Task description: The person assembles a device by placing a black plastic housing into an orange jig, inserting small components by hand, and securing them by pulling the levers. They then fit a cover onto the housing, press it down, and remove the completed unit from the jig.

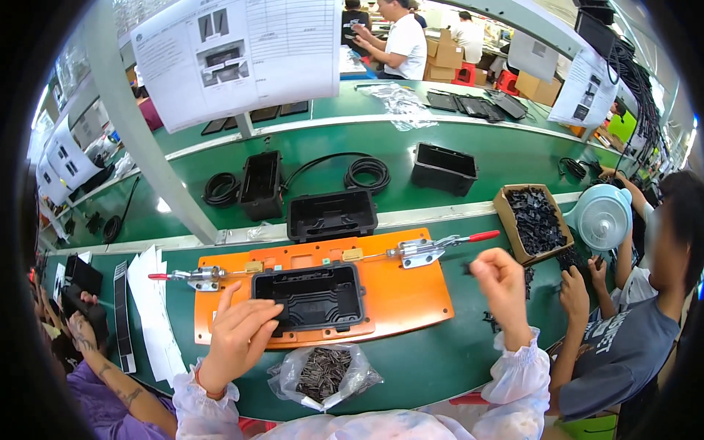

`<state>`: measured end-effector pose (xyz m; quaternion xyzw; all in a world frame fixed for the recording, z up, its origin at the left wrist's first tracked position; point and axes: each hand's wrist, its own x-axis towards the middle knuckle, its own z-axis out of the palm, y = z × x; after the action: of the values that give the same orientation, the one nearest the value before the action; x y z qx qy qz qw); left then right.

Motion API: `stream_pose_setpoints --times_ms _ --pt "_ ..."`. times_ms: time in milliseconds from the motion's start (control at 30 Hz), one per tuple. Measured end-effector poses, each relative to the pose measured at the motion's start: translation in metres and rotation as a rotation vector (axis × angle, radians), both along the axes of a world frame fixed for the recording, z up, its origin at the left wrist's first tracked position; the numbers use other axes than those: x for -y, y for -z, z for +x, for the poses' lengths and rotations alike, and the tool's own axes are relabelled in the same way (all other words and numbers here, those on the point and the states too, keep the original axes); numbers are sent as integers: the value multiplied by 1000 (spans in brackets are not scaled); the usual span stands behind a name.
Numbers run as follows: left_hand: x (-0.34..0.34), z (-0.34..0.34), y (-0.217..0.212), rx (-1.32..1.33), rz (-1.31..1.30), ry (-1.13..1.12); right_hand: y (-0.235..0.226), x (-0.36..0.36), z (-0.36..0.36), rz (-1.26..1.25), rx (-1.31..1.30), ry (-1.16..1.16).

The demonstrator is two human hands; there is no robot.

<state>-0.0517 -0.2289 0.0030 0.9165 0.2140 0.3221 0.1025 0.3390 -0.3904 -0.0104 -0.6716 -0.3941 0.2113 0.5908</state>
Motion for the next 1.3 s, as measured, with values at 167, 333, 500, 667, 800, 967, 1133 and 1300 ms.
stream_pose_setpoints --times_ms 167,333,500,667,800,967,1133,1300 --pt "5 28 -9 147 -928 222 -21 -58 -82 51 -39 -622" --pt "-2 36 -4 387 -1756 505 -19 -98 -125 348 243 -886" --pt "-10 24 11 496 -1730 407 -15 -110 -129 403 515 -955" --pt "-15 22 4 443 -1702 355 -10 -104 -133 117 24 -873" --pt "-20 22 10 418 -1498 327 -12 -110 -130 -98 -526 -905" --pt "-37 4 14 466 -1376 308 -9 -130 -98 -108 -563 -676" --pt "-54 -21 -3 517 -1319 190 -13 -142 -82 -47 -515 -656" --pt "-75 -18 -4 467 -1205 44 -15 -154 -74 -117 -380 -672"
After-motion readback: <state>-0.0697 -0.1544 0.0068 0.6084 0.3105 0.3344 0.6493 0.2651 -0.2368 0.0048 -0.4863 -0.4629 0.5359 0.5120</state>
